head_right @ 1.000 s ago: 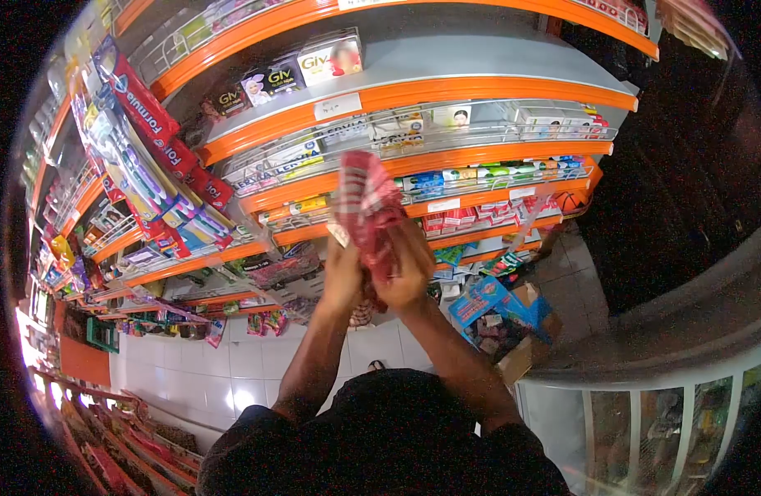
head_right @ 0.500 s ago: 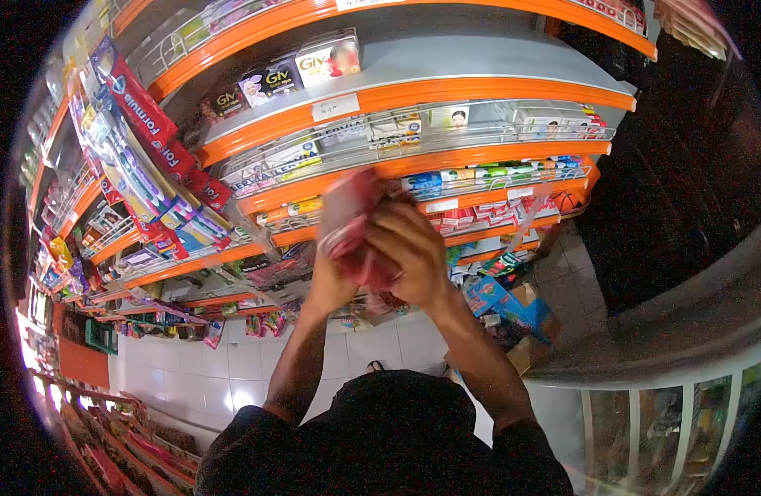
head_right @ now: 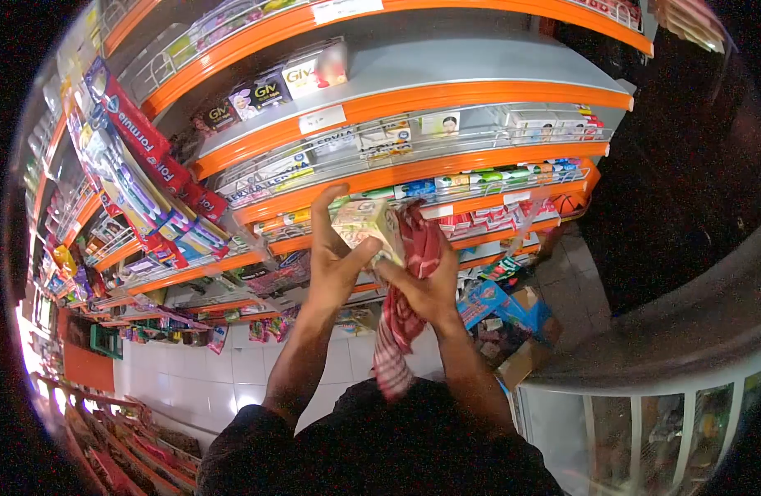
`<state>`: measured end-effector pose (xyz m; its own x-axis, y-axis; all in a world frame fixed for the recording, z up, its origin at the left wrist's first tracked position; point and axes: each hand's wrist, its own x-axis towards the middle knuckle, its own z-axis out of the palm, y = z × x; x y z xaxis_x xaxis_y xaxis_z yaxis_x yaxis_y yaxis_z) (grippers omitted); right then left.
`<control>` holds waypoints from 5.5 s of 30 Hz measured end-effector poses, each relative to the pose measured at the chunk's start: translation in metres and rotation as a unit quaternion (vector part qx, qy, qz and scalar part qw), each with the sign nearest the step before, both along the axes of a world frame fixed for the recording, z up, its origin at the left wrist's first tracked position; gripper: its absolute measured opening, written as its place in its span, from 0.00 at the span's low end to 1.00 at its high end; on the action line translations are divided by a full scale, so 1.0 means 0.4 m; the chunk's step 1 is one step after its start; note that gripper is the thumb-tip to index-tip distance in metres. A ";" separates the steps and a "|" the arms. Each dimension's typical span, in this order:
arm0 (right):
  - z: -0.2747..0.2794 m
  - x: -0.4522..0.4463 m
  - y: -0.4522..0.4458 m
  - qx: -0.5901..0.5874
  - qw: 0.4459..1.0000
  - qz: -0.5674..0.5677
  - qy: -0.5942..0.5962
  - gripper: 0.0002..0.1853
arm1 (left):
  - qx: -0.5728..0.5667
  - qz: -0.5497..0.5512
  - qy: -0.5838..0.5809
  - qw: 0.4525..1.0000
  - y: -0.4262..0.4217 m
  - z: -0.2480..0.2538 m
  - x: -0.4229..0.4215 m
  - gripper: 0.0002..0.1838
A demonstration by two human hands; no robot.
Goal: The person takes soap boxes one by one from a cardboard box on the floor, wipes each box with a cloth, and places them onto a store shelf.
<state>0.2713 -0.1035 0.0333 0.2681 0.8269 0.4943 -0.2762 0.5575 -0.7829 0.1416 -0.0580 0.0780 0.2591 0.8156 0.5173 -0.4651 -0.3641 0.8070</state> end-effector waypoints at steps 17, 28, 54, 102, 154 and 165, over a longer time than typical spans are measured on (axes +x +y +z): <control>-0.084 0.253 -0.145 -0.115 0.941 -0.286 0.137 0.26 | 0.409 0.144 0.363 0.825 0.375 0.361 0.139 0.16; -0.295 0.370 -0.230 -0.229 0.894 -0.356 0.146 0.23 | 0.371 0.169 0.598 0.690 0.569 0.421 0.147 0.29; -0.332 0.422 -0.346 -0.575 0.725 -0.377 -0.034 0.41 | 0.410 0.272 0.669 0.557 0.729 0.481 0.217 0.30; -1.334 0.202 -0.782 -0.386 0.649 -0.211 0.620 0.27 | 0.169 -0.323 0.657 0.660 -0.281 -2.366 0.831 0.22; -0.304 -0.115 -0.067 -0.081 0.957 -0.100 -0.258 0.10 | -0.288 -0.141 -0.065 0.945 0.080 -0.115 -0.048 0.28; 0.128 -0.041 0.018 0.095 0.895 -0.186 -0.395 0.19 | -0.229 -0.147 -0.047 0.961 0.070 -0.086 -0.033 0.28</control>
